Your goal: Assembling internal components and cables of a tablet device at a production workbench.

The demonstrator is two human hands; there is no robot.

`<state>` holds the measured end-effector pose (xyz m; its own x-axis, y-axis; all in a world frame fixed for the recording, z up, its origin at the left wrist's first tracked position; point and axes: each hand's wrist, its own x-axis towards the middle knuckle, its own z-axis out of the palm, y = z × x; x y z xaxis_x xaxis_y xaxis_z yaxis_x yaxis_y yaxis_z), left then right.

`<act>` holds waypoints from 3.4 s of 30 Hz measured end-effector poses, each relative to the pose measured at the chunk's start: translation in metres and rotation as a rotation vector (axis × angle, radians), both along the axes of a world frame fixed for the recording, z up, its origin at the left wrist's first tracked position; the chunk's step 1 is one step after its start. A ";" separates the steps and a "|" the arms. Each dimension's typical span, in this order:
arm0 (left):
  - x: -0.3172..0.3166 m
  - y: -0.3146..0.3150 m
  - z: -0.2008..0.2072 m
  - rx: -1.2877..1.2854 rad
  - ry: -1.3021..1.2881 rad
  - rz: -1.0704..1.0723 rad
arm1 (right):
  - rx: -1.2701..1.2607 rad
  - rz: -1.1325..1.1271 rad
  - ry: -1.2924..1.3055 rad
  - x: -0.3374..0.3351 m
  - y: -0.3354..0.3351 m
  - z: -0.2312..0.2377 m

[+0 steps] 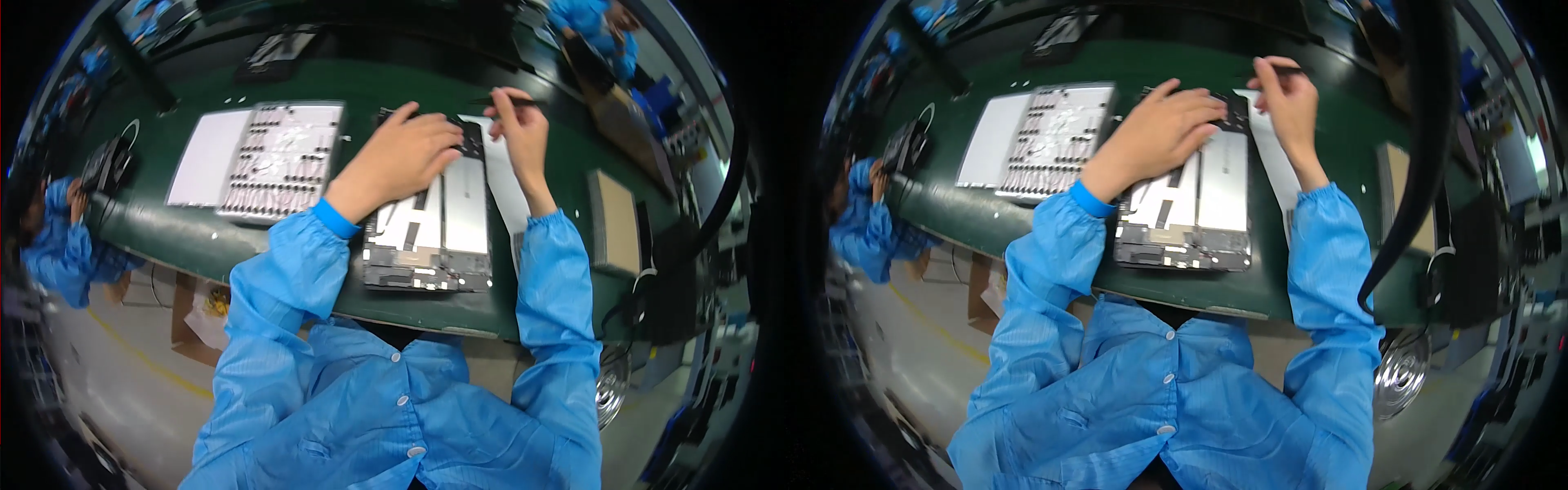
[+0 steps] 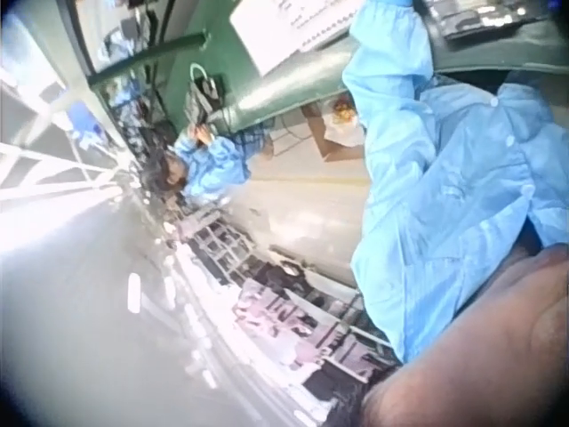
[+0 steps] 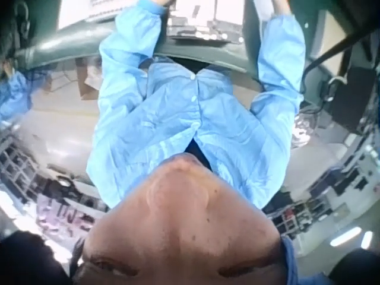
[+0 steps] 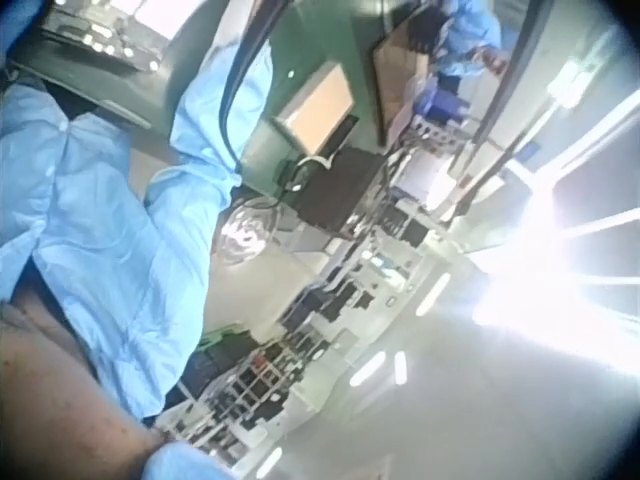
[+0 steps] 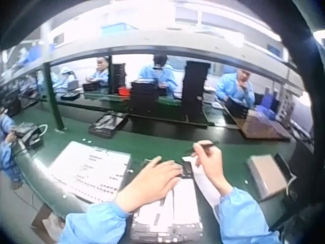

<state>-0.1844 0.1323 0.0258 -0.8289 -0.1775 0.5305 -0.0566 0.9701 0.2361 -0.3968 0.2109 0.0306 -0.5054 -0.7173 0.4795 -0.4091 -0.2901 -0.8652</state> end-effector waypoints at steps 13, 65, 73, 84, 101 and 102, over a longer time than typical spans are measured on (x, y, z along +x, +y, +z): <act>0.174 -0.138 0.006 0.240 0.223 0.616 | 0.148 0.543 0.776 0.137 -0.092 0.043; 0.160 -0.109 -0.002 0.541 0.148 0.419 | 0.287 0.662 -0.190 0.171 -0.150 0.004; 0.174 -0.119 0.004 0.358 -0.029 0.416 | 0.241 0.679 -0.322 0.160 -0.153 0.005; 0.133 -0.072 0.043 0.325 0.336 0.554 | 0.053 0.764 -0.306 0.159 -0.131 0.033; -0.022 -0.002 0.081 0.335 0.461 0.037 | 0.026 0.473 -0.405 0.015 0.019 0.058; -0.025 -0.002 0.077 0.358 0.423 0.047 | 0.018 0.465 -0.419 0.012 0.023 0.054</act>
<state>-0.2095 0.1308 0.1023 -0.5437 -0.4399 0.7147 0.0730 0.8236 0.5625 -0.3846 0.2335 0.0841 -0.2813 -0.9135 0.2940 0.1315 -0.3402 -0.9311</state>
